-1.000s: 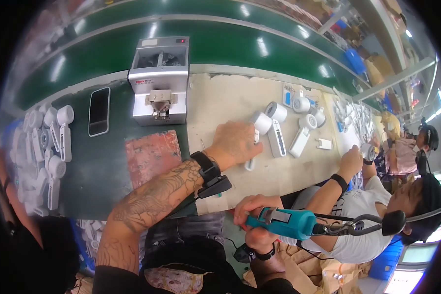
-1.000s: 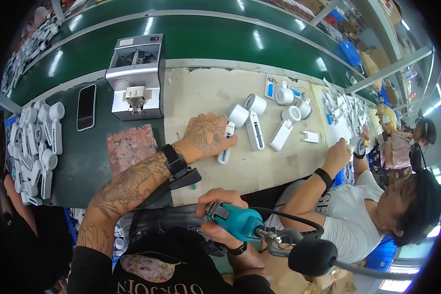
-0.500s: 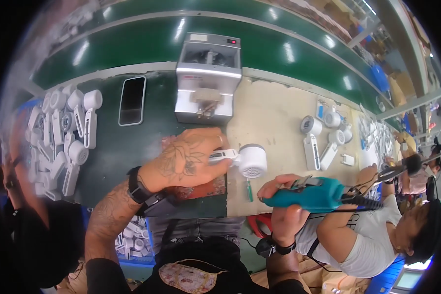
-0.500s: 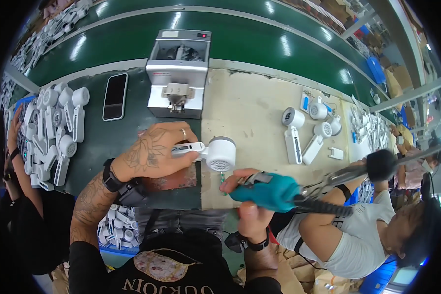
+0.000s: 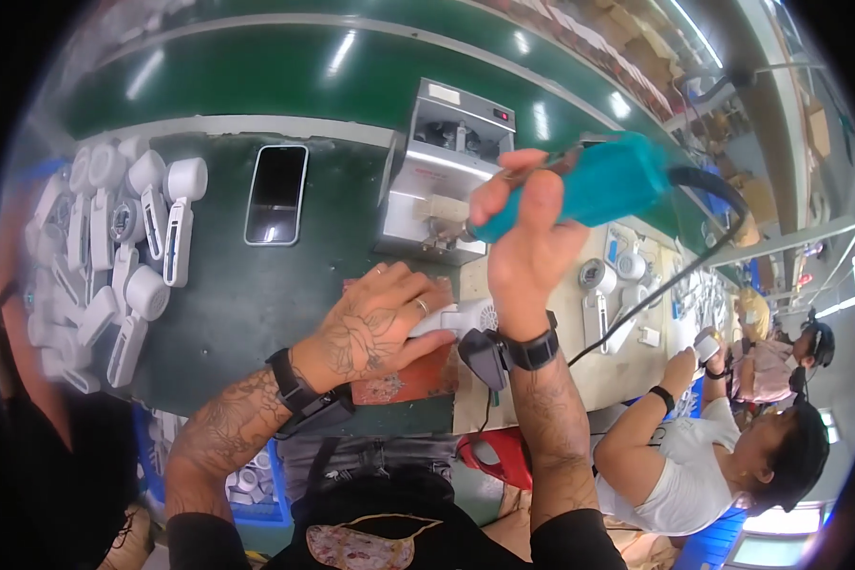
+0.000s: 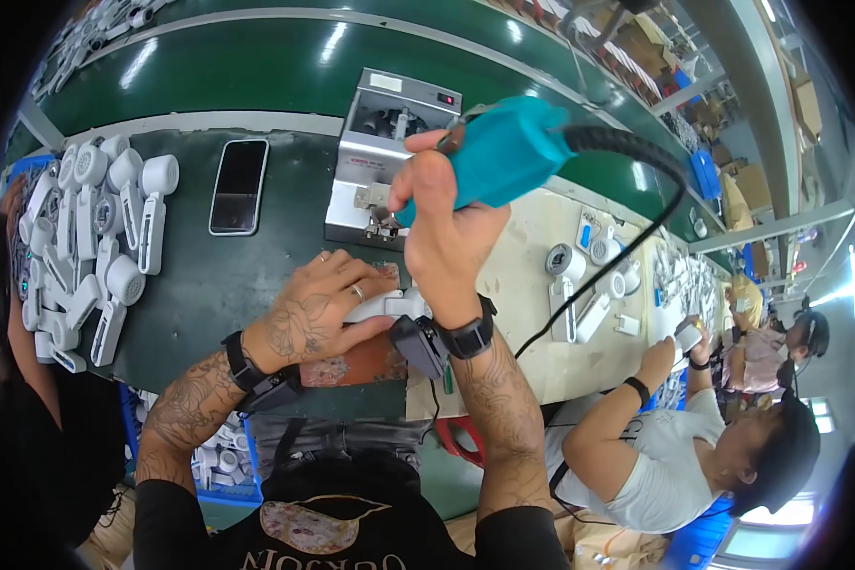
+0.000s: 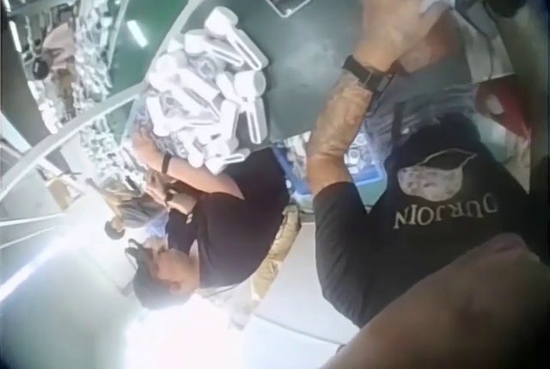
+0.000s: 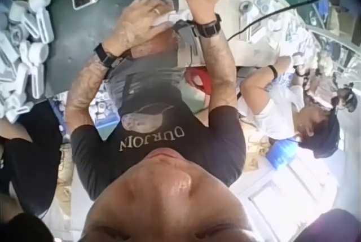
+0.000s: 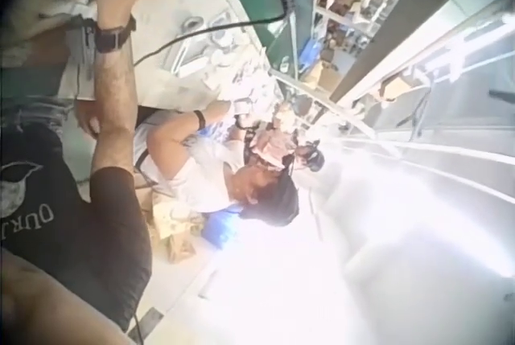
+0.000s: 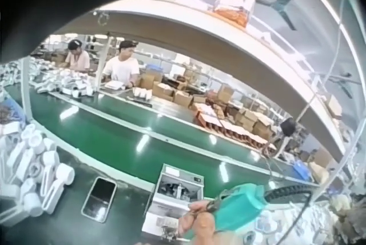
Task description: The person picks up a white fan component, places it on a red block, and uses a teal power screwdriver to fasten it. After each assembly, they place the completed fan into a blue bin and reach for a new component to repeat the process.
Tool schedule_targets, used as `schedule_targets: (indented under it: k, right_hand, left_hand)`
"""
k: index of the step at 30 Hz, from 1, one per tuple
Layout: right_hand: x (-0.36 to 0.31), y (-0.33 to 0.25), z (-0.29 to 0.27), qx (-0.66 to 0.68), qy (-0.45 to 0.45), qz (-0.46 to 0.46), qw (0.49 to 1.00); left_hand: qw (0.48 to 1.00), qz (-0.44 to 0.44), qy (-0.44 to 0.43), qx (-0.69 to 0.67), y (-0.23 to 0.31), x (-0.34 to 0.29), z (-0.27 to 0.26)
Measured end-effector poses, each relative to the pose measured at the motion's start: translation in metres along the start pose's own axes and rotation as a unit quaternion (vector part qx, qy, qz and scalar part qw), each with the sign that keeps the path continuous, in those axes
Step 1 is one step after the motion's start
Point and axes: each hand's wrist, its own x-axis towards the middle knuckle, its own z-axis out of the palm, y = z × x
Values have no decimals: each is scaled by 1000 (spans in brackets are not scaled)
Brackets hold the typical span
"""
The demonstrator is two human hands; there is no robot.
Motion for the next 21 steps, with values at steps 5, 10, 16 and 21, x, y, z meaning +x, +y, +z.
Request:
schedule_targets:
  k: [5, 10, 16, 21]
  right_hand:
    - [-2, 29, 6, 9, -43, 13, 999]
    - [-10, 23, 3, -13, -60, 28, 998]
    - [-41, -9, -23, -1, -16, 77, 997]
    - [-49, -15, -31, -23, -29, 101, 994]
  left_hand:
    - [999, 20, 34, 25, -5, -4, 6]
    - [999, 15, 43, 21, -7, -5, 10]
    - [999, 15, 36, 12, -7, 0, 8]
    - [1000, 1, 6, -6, -5, -1, 6]
